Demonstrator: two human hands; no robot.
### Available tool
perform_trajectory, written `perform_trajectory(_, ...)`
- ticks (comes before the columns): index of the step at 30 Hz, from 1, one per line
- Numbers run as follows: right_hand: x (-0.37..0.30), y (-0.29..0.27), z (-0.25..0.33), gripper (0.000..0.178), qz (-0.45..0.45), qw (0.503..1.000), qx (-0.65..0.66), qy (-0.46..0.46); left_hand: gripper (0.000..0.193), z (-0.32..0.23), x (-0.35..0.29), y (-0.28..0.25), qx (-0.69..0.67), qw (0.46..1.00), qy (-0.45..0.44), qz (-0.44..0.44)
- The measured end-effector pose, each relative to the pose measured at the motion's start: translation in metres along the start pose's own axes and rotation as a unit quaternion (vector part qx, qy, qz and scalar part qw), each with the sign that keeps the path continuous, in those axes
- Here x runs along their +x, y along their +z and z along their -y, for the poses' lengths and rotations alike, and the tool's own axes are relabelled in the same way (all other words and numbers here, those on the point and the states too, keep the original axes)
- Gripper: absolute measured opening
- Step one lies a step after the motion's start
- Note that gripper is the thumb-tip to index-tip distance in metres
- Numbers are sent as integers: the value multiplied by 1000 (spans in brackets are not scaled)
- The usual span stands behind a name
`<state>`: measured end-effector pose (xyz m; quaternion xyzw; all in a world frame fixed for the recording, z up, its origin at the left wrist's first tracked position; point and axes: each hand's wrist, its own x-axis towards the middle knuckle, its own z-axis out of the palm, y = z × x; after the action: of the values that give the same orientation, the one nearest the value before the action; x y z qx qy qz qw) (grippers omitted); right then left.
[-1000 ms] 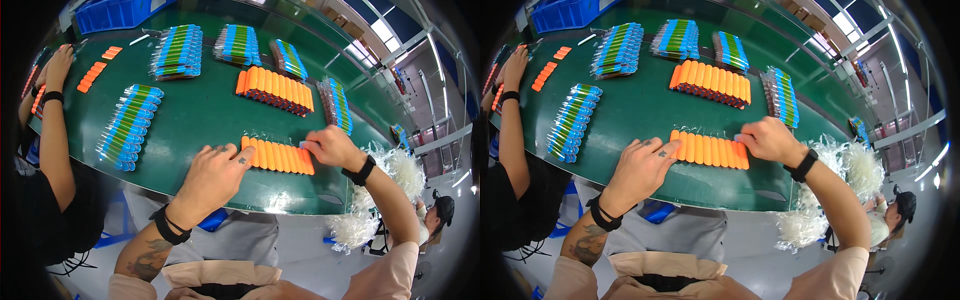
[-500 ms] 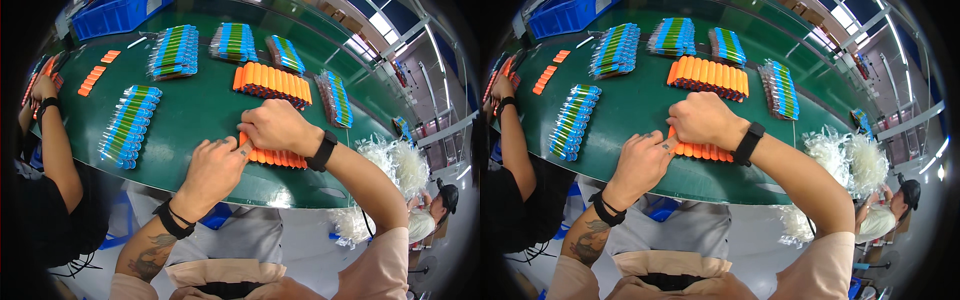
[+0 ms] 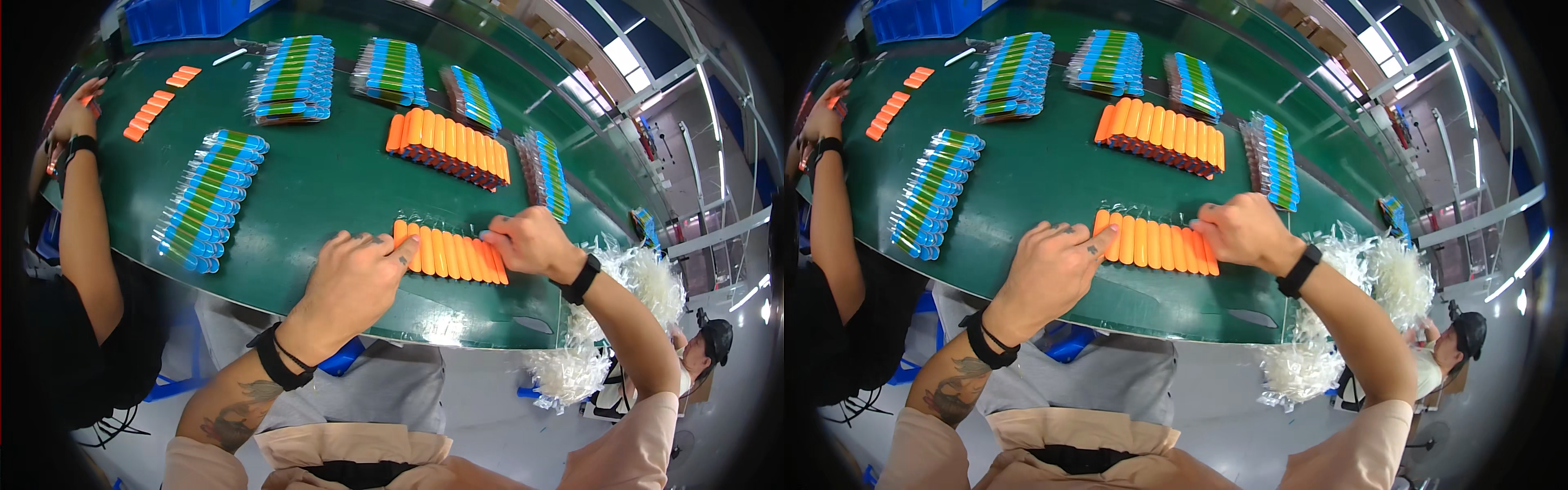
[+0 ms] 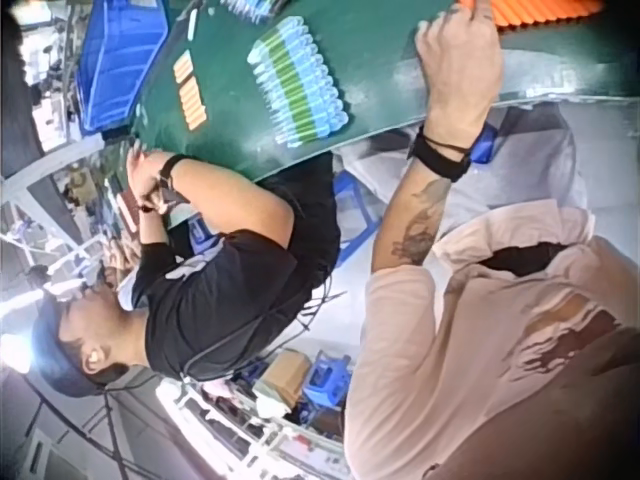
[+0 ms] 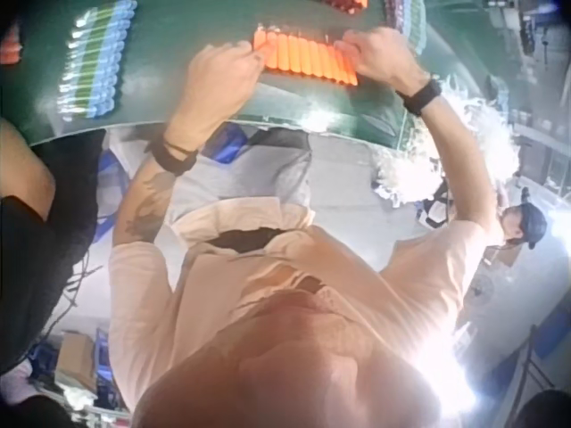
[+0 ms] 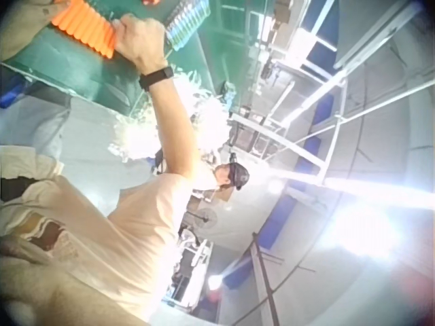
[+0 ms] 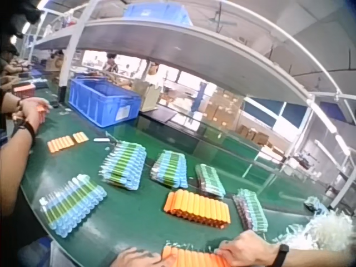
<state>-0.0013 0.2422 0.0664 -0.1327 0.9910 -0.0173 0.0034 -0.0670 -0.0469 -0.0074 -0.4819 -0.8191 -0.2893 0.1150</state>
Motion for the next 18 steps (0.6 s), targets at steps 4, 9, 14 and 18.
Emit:
perform_trajectory(4,57,12,38,24,-16,998,3,-61,32,-1,3,3,-12,1000,9,-3)
perform_trajectory(9,106,12,73,24,-45,990,10,-130,22,2,1,7,-12,999,22,-34)
perform_trajectory(14,58,8,37,26,-27,996,27,-76,28,0,0,4,-3,999,4,-37)
perform_trajectory(18,-5,-2,-11,25,12,1000,7,8,32,0,2,4,1,999,17,-39)
